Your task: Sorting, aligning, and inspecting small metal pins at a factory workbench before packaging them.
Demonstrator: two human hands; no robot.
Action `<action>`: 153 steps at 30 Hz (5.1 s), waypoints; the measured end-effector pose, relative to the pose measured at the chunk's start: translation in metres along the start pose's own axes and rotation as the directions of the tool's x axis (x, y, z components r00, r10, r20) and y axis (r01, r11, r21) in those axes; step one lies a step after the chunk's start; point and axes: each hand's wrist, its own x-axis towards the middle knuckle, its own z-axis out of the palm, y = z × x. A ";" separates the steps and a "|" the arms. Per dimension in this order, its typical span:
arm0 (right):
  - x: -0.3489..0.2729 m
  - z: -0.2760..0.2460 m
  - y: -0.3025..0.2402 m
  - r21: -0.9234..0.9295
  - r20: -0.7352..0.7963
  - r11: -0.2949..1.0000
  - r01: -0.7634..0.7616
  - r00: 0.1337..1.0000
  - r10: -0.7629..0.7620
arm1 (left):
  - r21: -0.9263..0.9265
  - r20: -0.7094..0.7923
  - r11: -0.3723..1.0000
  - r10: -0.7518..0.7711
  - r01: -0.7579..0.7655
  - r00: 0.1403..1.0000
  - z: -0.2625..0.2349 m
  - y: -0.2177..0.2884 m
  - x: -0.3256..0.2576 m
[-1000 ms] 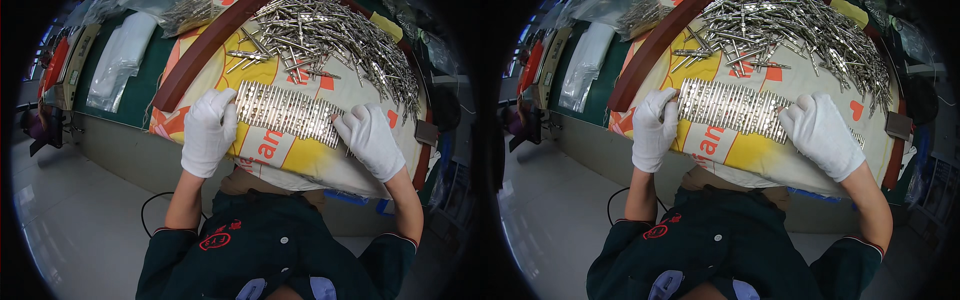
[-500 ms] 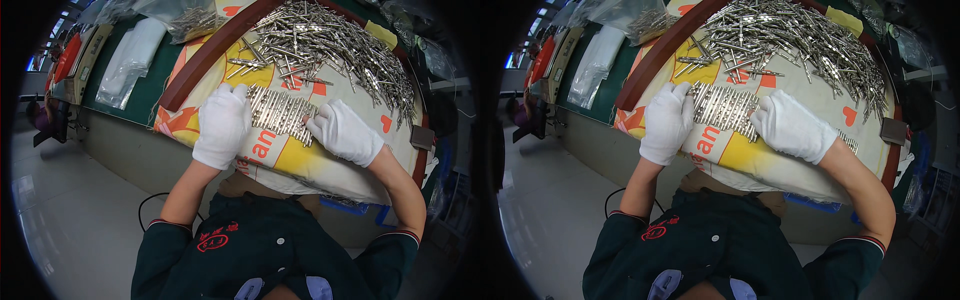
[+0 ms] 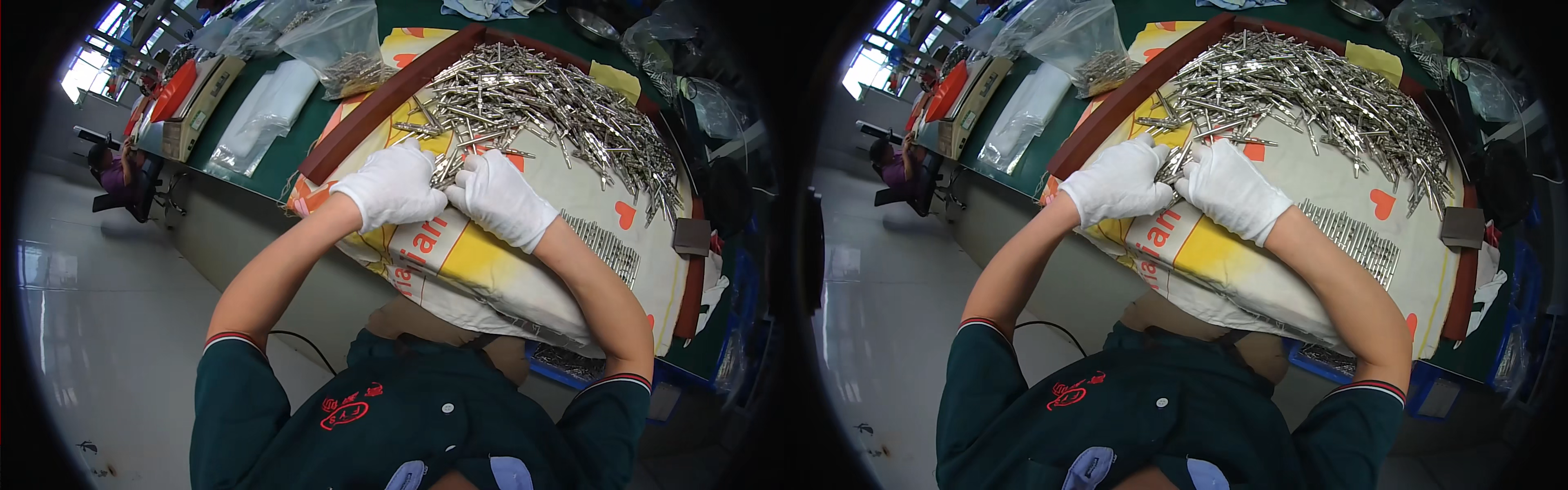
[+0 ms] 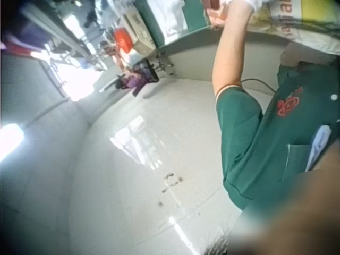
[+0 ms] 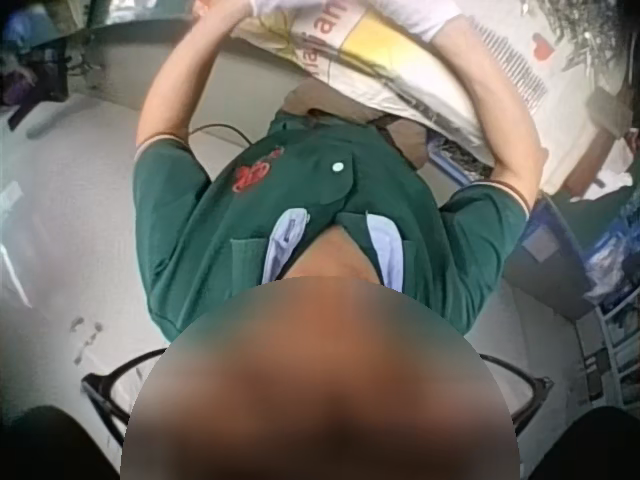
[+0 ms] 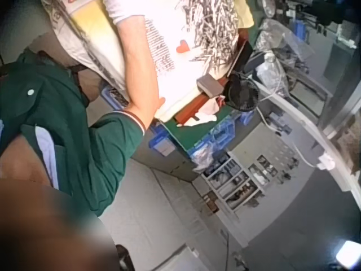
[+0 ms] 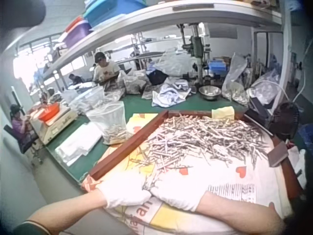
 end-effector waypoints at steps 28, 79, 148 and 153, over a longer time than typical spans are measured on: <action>-0.005 -0.010 -0.004 0.347 0.020 0.782 -0.518 0.837 0.546 | 0.395 0.154 0.919 -0.072 0.005 0.985 0.009 0.035 0.019; -0.012 -0.035 -0.009 0.662 0.022 0.495 -0.563 0.674 0.738 | -0.967 -0.189 0.170 0.006 -0.187 0.982 0.063 0.014 0.025; -0.007 -0.056 0.014 0.942 0.320 -0.133 -0.308 0.705 0.633 | -0.971 -0.133 0.146 0.328 -0.189 0.935 0.069 0.030 0.025; -0.025 -0.067 0.015 0.827 0.334 0.099 -0.554 0.625 0.706 | -0.960 -0.133 0.193 0.316 -0.201 0.939 0.070 0.029 0.023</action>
